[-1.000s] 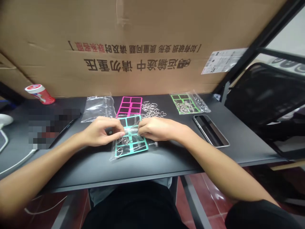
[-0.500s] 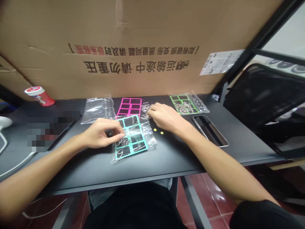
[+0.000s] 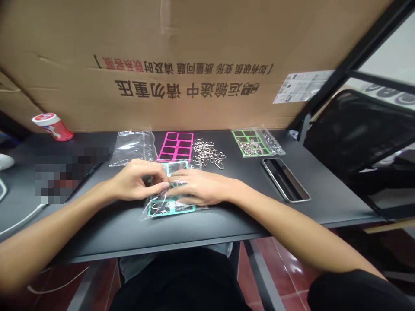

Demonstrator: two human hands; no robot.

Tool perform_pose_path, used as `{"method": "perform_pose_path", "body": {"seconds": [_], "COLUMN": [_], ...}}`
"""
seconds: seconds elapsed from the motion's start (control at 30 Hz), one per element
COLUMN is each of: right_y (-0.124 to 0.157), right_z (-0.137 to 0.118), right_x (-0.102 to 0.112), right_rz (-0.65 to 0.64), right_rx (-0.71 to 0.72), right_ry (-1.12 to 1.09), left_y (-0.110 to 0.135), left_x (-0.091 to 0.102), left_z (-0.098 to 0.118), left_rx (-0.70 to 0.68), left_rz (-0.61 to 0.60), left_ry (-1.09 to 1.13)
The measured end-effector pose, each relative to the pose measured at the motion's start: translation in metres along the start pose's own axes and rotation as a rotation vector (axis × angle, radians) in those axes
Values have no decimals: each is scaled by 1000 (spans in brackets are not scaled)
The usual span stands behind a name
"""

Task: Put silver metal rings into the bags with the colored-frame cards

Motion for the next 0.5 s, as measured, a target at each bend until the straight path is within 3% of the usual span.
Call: {"method": "perform_pose_path", "body": {"seconds": [0.27, 0.5], "right_y": [-4, 16], "right_z": [-4, 9], "right_x": [0, 10], "right_rz": [-25, -20], "right_rx": [-36, -190], "right_ry": [183, 212], "left_y": [0, -1], "left_x": [1, 3], "left_z": [2, 2], "left_rx": [16, 14], "left_rz": [16, 33], "left_ry": [-19, -13]}}
Point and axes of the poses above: each hand's wrist, its own y-axis away from the middle knuckle, its own x-axis out of the back of the hand, z = x × y, the point moved 3 cm from there along -y, towards the middle knuckle, and after that the axes turned 11 degrees about -z, right-handed, at the moved point
